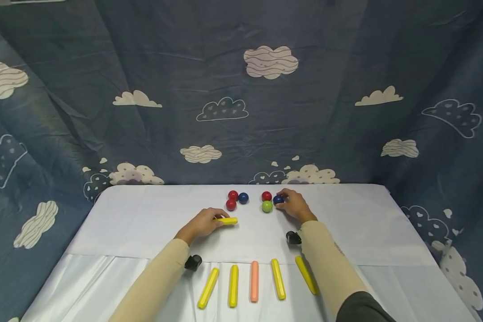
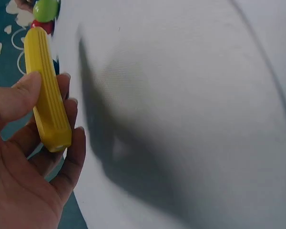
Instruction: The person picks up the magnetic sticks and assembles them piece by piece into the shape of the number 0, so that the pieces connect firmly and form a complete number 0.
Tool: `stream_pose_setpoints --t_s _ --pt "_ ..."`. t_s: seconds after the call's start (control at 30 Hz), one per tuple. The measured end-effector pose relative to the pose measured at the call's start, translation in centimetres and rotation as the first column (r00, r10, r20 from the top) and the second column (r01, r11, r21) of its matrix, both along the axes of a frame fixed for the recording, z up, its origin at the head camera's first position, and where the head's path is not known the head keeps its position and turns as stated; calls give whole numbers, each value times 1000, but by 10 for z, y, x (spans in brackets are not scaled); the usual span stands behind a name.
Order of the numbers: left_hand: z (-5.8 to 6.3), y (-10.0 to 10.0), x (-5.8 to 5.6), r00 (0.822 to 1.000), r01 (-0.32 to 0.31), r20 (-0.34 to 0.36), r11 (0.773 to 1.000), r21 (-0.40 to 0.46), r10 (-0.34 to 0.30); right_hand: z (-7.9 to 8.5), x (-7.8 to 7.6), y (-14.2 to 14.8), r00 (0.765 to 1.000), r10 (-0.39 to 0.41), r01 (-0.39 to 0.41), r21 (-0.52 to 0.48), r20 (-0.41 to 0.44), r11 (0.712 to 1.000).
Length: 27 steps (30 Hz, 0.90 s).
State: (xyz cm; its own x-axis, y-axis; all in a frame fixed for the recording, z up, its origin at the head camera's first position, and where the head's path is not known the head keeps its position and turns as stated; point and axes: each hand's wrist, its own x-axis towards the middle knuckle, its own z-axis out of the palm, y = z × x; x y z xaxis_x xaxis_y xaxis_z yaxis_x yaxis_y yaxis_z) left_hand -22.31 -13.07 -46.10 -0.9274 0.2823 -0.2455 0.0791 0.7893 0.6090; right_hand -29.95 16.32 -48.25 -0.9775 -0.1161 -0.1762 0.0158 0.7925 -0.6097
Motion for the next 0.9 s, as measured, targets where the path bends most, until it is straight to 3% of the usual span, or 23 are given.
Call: stream_pose_setpoints --t_s 0.27,0.57,0.9 --pt "-13 4 -11 999 -4 49 999 36 2 -1 3 1 1000 -14 14 -19 -13 1000" --pt "-15 9 -25 998 45 49 997 65 -48 -2 6 4 998 -69 69 0 -2 998" --pt "-20 5 -32 999 22 45 992 124 -27 -3 4 -1 998 -61 60 -19 -28 998"
